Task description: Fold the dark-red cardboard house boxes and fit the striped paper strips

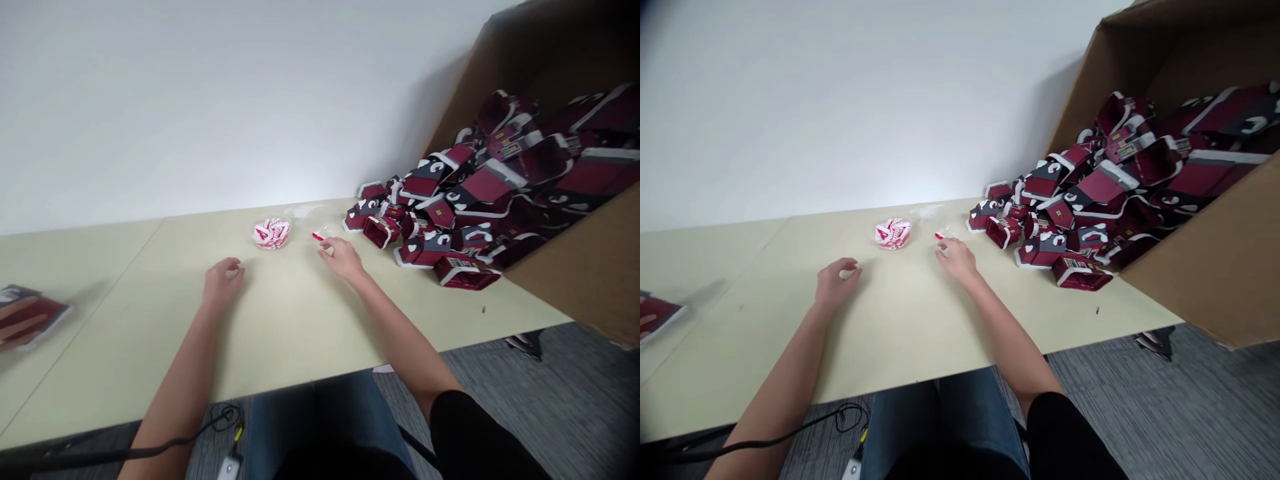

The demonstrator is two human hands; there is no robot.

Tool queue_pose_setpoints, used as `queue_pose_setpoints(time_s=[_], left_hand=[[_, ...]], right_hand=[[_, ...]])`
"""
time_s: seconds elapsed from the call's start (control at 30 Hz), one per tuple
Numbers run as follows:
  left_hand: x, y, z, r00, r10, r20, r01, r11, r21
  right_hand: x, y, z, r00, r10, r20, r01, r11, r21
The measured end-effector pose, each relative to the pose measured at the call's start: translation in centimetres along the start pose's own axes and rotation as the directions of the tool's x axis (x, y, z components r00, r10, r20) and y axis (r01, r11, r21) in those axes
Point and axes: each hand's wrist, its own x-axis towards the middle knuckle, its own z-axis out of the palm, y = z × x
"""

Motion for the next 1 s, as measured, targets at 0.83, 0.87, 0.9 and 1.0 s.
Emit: queue_pose_setpoints(time_s=[0.83, 0.87, 0.9, 1.0], left_hand=[[-0.5, 1.5, 0.3, 0.980, 0.132, 0.148, -0.140, 0.989, 0.043], [-0.5, 1.5, 0.3, 0.980, 0.136, 0.144, -0.143, 0.989, 0.042], [-0.5, 1.6, 0.3, 0.980, 0.139, 0.142, -0.147, 0.988, 0.042], [-0.6, 1.6, 0.4, 0.979, 0.153, 0.138, -0.159, 0.986, 0.037]], right_hand=[[4.9, 16.0, -24.4, 0.789, -0.017, -0.614, -0.511, 0.536, -0.672], [4.7, 16.1, -24.4, 0.792, -0.039, -0.610, -0.498, 0.538, -0.680], [4.5, 16.1, -24.4, 0.792, -0.049, -0.608, -0.490, 0.542, -0.682], [4.1, 16.2, -24.7, 0.791, -0.026, -0.611, -0.492, 0.566, -0.661]])
